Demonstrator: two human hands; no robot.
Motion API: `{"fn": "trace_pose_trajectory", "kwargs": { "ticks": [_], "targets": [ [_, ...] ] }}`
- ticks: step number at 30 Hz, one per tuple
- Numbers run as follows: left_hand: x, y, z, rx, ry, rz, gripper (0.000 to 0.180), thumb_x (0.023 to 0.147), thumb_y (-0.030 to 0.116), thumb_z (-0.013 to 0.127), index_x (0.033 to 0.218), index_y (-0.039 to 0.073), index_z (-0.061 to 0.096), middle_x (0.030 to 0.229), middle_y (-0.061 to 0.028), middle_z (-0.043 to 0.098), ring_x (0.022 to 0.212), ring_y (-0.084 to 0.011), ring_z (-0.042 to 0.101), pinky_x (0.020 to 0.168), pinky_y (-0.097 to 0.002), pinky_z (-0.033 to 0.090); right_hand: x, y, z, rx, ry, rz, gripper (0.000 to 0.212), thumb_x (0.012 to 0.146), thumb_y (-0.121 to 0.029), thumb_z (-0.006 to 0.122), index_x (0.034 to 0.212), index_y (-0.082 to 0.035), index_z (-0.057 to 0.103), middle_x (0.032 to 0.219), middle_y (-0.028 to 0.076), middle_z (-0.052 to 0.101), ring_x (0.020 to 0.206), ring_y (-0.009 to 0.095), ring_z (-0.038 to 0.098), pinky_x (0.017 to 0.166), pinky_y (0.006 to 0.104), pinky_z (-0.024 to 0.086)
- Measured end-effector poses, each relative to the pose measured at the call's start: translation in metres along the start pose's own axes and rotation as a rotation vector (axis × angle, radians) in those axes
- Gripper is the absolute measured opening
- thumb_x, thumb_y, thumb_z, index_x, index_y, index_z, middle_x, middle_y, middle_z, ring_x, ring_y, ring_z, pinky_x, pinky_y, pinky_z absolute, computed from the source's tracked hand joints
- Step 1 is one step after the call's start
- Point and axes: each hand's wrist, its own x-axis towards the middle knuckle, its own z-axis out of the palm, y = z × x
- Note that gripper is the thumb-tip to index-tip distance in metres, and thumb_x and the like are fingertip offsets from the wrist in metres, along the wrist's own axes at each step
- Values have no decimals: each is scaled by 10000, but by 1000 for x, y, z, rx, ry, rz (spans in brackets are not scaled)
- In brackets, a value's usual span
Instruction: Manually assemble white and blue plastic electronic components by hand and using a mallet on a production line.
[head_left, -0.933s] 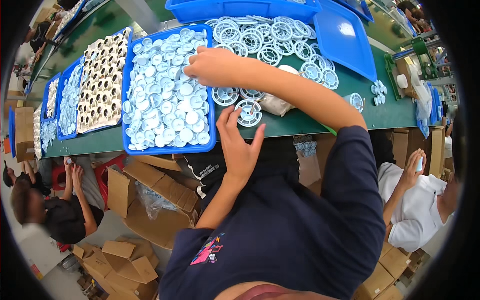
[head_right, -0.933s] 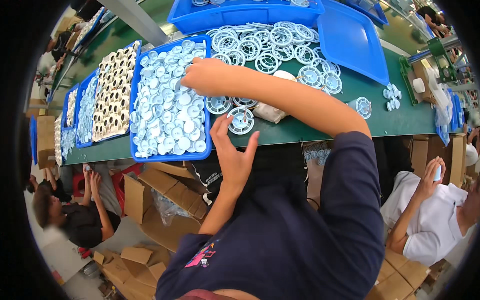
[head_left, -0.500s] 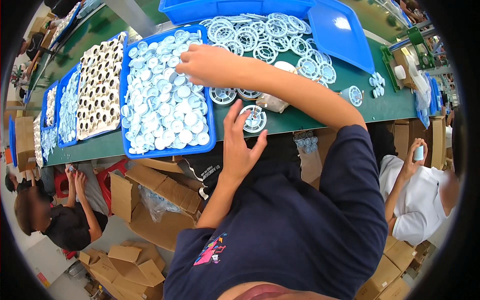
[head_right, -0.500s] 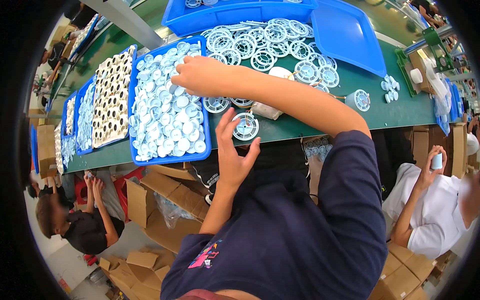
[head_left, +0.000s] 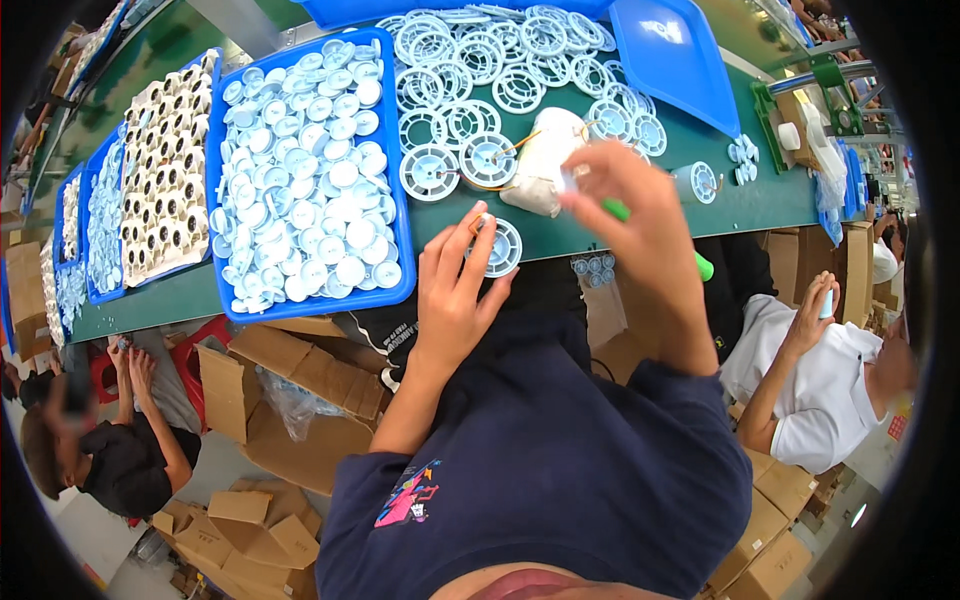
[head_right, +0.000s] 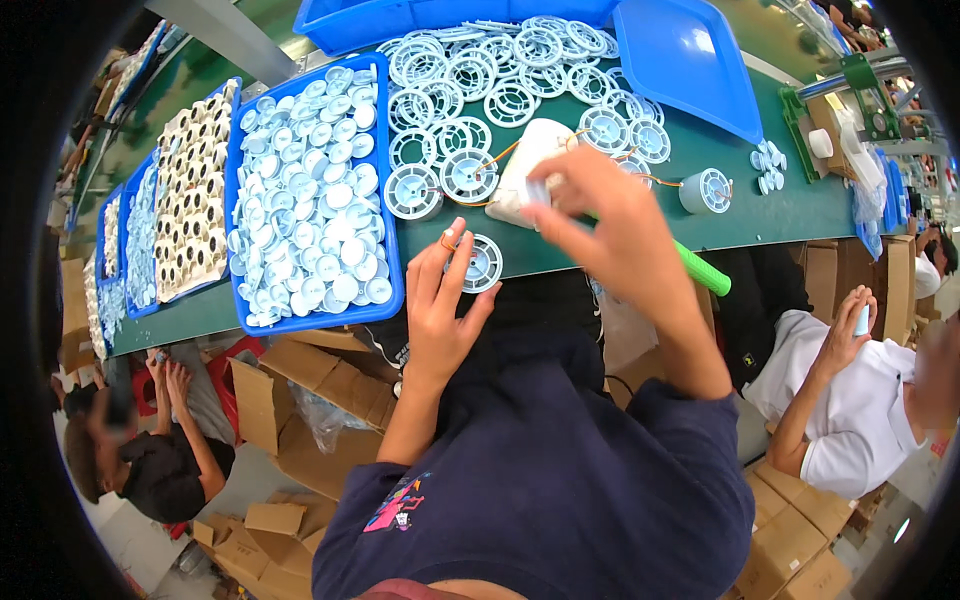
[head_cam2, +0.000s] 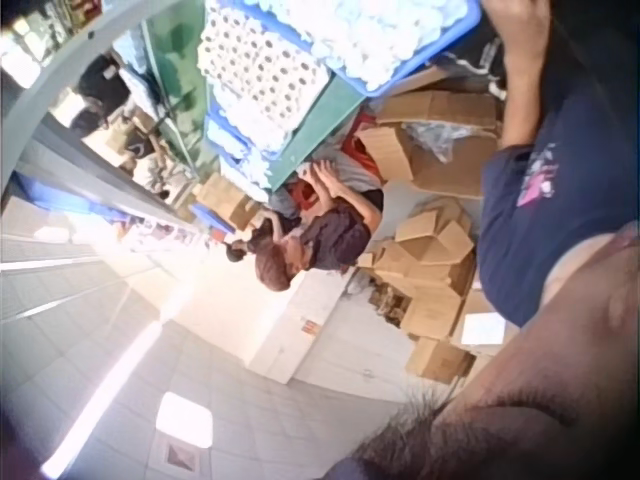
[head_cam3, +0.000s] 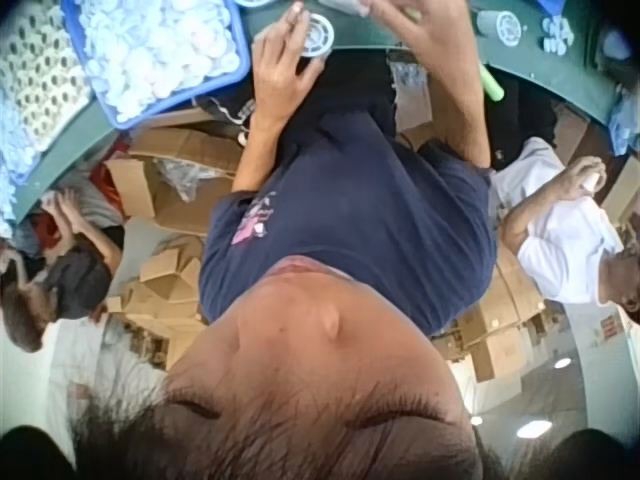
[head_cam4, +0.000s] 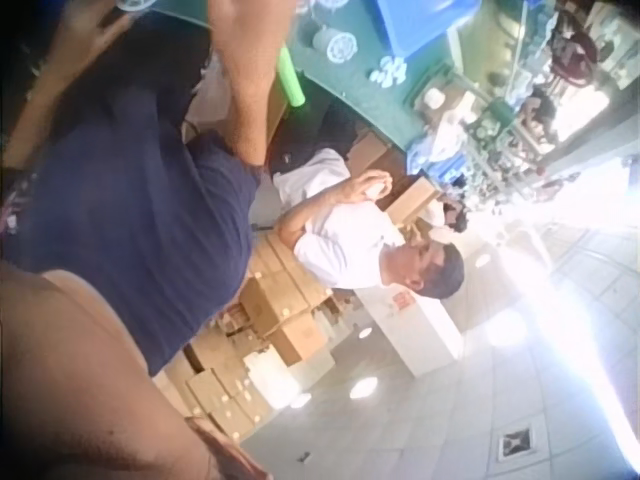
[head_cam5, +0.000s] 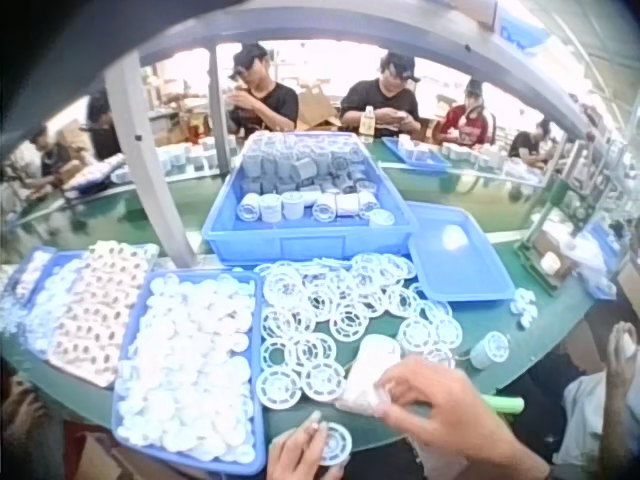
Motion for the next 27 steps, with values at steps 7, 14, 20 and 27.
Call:
{"fn": "trace_pose_trajectory", "kwargs": {
  "ticks": [7,14,20,27],
  "targets": [
    [15,17,-8,61,-116,-43,852,741,21,844,1512,-40,486,1593,-172,491,1173,-356,544,1009,-414,456,-56,-8,63,247,131,155,254,939,1,720,1180,10,639,1170,127,619,949,245,708,783,346,617],
    [18,14,-13,35,-156,-52,862,751,13,827,1526,-47,455,1576,-208,490,1079,-372,553,966,-425,489,-48,6,74,-29,182,-106,261,907,-13,743,1150,-5,650,1153,138,636,968,308,699,808,405,579],
    [20,17,-11,1,-174,-170,867,766,35,838,1530,-56,439,1441,-228,570,1112,-400,559,983,-451,474,-47,12,79,-73,206,-178,285,859,-14,779,1121,-15,670,1168,126,679,1033,344,681,872,424,572],
    [5,22,6,-24,-29,-316,853,810,102,843,1522,-56,402,1392,-253,556,1193,-433,543,1027,-505,443,-42,18,84,-138,198,-296,310,803,-39,827,1083,-26,695,1238,111,697,1143,352,646,937,446,559]
  ]
}}
